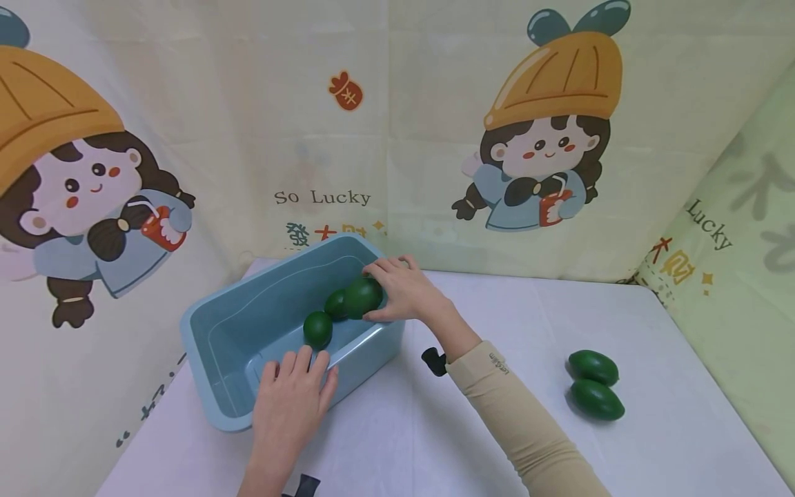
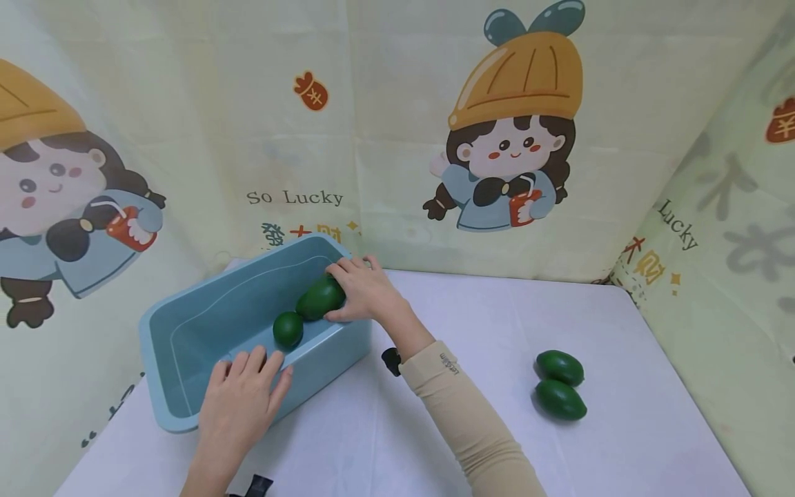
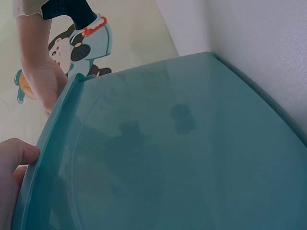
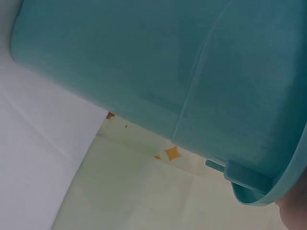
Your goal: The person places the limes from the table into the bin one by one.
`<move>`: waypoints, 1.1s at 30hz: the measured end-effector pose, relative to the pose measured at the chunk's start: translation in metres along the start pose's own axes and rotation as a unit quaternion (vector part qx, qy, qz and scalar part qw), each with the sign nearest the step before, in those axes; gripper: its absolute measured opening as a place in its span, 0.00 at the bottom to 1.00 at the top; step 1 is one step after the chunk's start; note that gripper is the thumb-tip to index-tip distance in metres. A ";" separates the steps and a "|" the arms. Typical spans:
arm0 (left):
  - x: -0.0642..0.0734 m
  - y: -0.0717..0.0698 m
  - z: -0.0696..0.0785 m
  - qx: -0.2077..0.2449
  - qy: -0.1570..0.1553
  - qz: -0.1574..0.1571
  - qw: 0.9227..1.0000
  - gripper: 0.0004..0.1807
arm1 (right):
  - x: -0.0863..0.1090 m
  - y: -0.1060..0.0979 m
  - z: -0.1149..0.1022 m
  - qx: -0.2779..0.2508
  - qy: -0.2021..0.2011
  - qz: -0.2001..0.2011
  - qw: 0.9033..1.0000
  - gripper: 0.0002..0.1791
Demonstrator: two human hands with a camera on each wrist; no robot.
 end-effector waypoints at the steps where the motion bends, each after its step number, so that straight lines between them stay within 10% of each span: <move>1: 0.000 0.000 0.000 0.002 -0.001 -0.004 1.000 0.29 | 0.000 0.000 0.000 -0.002 0.000 0.000 1.000 0.39; 33: 0.000 -0.001 0.002 -0.001 -0.005 -0.004 1.000 0.29 | 0.013 -0.002 0.008 -0.026 -0.022 0.051 0.998 0.33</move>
Point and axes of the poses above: each hand's wrist, its own x-axis away from the middle knuckle, its own y-axis out of the palm, z = x × y, the point moved 1 cm from there along -x, towards the middle knuckle, and after that the axes turned 12 degrees about y, right-handed, at the moved point
